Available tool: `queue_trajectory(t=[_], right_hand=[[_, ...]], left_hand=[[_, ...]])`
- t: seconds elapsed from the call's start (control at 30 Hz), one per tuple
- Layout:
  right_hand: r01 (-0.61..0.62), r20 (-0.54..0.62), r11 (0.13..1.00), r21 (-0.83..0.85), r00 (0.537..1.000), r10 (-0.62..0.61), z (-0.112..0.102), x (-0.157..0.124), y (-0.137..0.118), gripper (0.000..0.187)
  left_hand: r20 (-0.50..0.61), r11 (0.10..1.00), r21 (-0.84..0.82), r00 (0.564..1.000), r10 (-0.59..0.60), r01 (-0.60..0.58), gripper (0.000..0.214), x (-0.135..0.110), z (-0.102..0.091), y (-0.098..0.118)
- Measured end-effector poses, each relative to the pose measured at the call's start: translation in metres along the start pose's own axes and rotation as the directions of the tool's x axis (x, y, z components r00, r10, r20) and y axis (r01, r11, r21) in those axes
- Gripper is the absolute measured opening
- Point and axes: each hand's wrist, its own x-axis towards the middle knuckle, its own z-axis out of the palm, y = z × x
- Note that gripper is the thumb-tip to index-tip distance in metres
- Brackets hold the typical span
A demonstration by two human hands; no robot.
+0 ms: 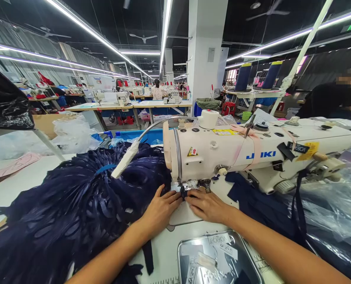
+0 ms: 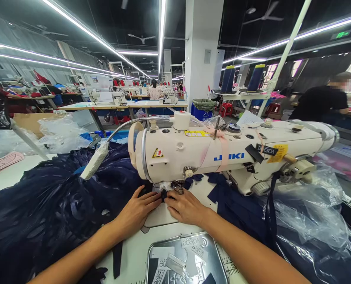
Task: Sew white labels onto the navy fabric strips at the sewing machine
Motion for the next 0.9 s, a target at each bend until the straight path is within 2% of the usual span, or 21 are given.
queue_trajectory(t=[0.37, 0.57, 0.7, 0.8, 0.9], right_hand=[[-0.079, 0.053, 0.996, -0.043, 0.995, 0.082, 0.006, 0.000, 0.003, 0.030], [-0.182, 0.080, 0.983, -0.008, 0.980, 0.182, 0.008, 0.000, 0.006, 0.032], [-0.283, 0.060, 0.957, -0.066, 0.956, 0.287, 0.013, 0.002, 0.007, 0.029], [-0.300, 0.089, 0.938, -0.173, 0.944, 0.318, 0.012, 0.006, 0.004, 0.030], [-0.280, 0.152, 0.928, -0.246, 0.934, 0.323, 0.002, 0.011, -0.005, 0.032]], left_hand=[[0.092, 1.000, 0.022, 0.996, -0.020, 0.018, 0.043, 0.009, -0.006, -0.007], [-0.027, 0.998, 0.071, 1.000, 0.001, 0.001, 0.042, 0.015, -0.007, -0.010], [-0.105, 0.963, 0.248, 0.991, -0.084, 0.108, 0.020, 0.015, -0.014, 0.004], [-0.109, 0.909, 0.365, 0.979, -0.174, 0.202, 0.021, 0.014, -0.016, 0.016], [-0.134, 0.879, 0.383, 0.959, -0.250, 0.282, 0.021, 0.015, -0.015, 0.020]])
